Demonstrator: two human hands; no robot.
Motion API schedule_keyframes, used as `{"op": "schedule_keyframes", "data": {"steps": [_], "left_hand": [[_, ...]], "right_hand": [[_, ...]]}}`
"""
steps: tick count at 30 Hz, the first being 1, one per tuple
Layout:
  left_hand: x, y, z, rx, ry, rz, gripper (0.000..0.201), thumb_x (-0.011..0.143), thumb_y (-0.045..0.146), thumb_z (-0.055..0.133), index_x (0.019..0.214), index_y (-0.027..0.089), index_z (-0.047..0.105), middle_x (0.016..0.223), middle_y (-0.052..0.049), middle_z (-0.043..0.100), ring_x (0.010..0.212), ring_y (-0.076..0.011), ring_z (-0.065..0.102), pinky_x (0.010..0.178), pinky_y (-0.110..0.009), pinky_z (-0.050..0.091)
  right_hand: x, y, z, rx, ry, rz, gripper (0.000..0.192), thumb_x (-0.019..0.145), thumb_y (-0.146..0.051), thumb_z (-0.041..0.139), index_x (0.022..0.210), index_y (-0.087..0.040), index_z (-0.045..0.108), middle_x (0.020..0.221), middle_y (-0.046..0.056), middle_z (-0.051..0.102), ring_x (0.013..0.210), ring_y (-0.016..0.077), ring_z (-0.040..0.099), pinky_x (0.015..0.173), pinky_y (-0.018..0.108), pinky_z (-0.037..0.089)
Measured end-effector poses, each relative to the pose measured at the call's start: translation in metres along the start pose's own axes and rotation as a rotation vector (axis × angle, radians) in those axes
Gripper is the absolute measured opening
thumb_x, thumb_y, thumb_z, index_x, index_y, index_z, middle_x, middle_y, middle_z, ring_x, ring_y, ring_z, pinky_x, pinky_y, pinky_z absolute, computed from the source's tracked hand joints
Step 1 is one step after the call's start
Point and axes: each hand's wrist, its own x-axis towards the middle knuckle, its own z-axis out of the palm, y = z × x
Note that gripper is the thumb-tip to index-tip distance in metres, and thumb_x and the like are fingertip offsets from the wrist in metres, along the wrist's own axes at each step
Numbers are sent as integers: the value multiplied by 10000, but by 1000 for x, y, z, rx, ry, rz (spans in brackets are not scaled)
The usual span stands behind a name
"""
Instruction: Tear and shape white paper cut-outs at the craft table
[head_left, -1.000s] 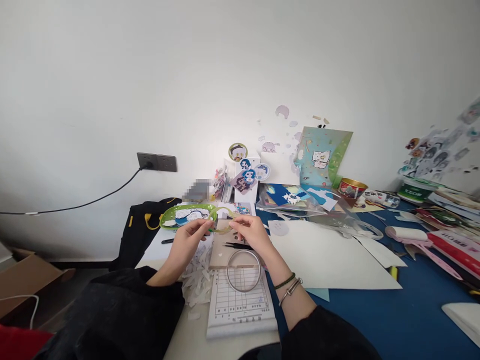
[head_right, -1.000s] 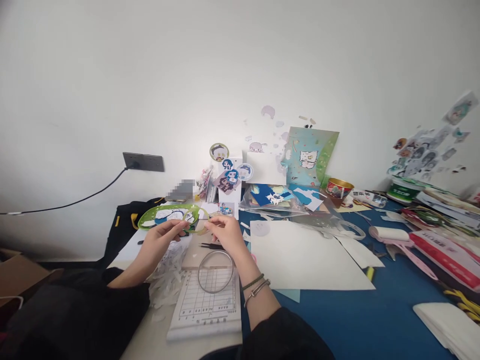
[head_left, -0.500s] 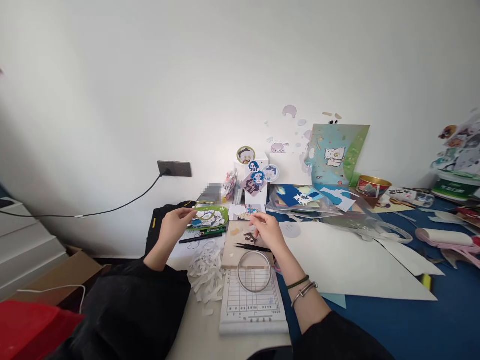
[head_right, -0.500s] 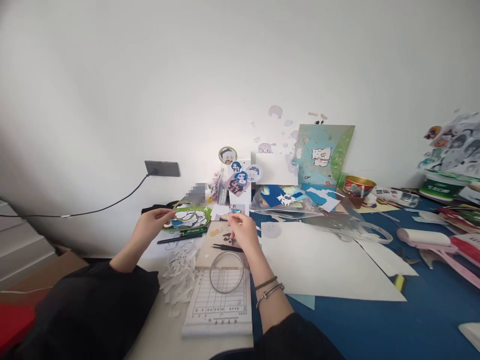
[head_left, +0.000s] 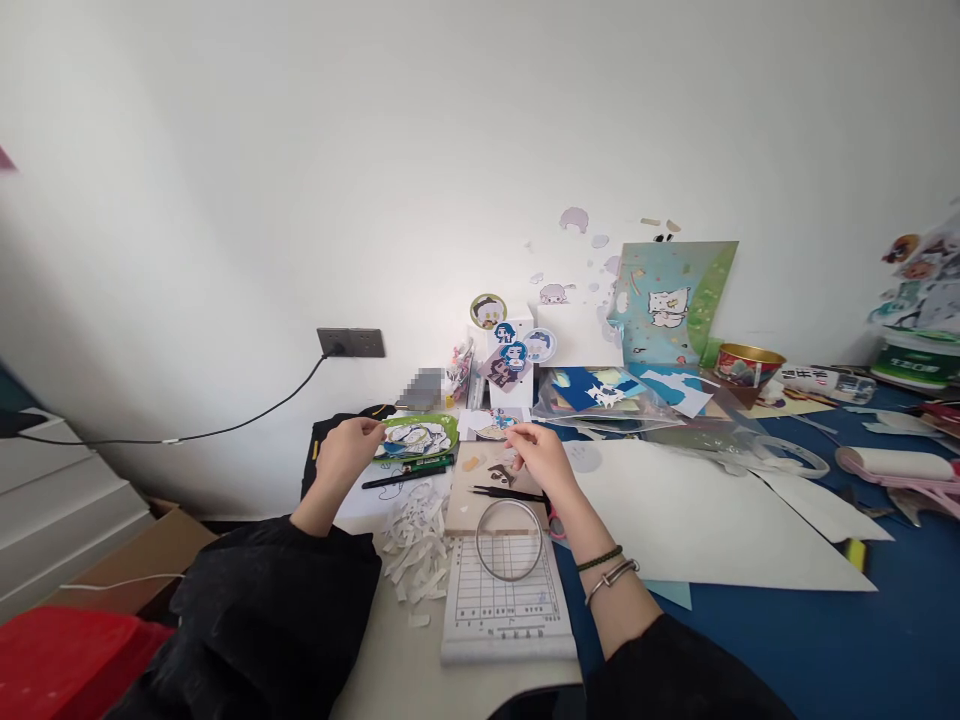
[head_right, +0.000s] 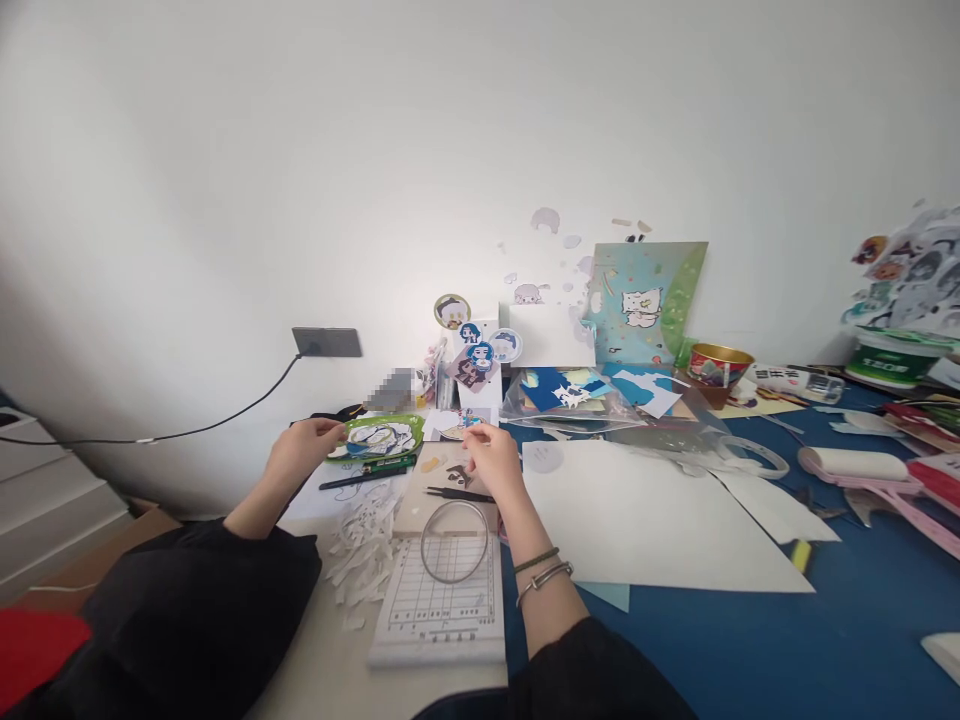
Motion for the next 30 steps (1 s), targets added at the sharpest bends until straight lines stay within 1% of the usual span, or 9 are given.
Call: {"op": "schedule_keyframes", "data": {"steps": [4,8,11,15,17,19,24,27,30], "left_hand": [[-8,21,-33,43,0,74,239,749,312,531,852,196,712,771,-68,744,789,-260,673,594,-280,432],[-22,56,-85,36,15,205,195,745,309,552,775,194,707,694,-40,722,689,-206,655,608,-266,451],[-28,89,-125,-4,76,316,206,760,317,546,820,198,703,781,-30,729,743,-179,646,675,-265,468],[-36,140,-140,-155,115,463,185,749,269,556,825,190,704,832,-34,739,684,-164,649,627,-259,492],[-43,165,-122,-229,64,564,202,765,266,546,835,162,704,798,-54,736,660,-164,648,639,-266,496],[-53,188,-86,-261,26,649,236,801,275,505,868,159,699,800,-60,735,686,-176,658,658,-275,495],[-88,231,40,-251,-68,791,201,818,191,490,877,182,682,849,-43,741,787,-168,677,711,-247,491],[-110,247,102,-187,-122,818,201,813,145,488,884,188,671,828,-46,736,789,-186,681,677,-262,494],[-121,255,137,-107,-120,851,229,817,109,462,911,165,663,892,-100,717,855,-229,667,714,-313,496]], "right_hand": [[-3,-10,-10,80,24,-45,216,699,-374,609,695,-162,651,608,-14,593,386,73,448,420,220,356],[-14,-24,-32,151,73,-75,303,705,-464,618,701,-163,650,480,-61,430,387,68,369,390,209,291],[-21,-32,-53,147,113,-72,388,713,-537,603,589,-170,586,432,-83,314,364,54,275,369,213,238],[-24,-41,-82,53,138,-70,399,727,-549,567,585,-177,575,422,-96,274,345,52,233,361,218,230],[-24,-42,-99,-28,159,-78,366,756,-505,529,614,-174,596,427,-81,332,347,66,298,377,221,275],[-22,-40,-120,-132,195,-86,309,775,-422,500,642,-172,621,460,-48,443,382,87,405,417,226,337],[-11,-15,-169,-472,288,-64,162,714,-227,556,625,-182,684,591,24,649,597,174,607,585,268,432],[0,3,-179,-657,285,-75,150,717,-195,577,643,-193,709,637,44,682,687,216,630,639,295,429],[8,15,-173,-793,245,-153,201,770,-164,534,712,-194,725,750,65,713,769,223,632,701,311,433]]}}
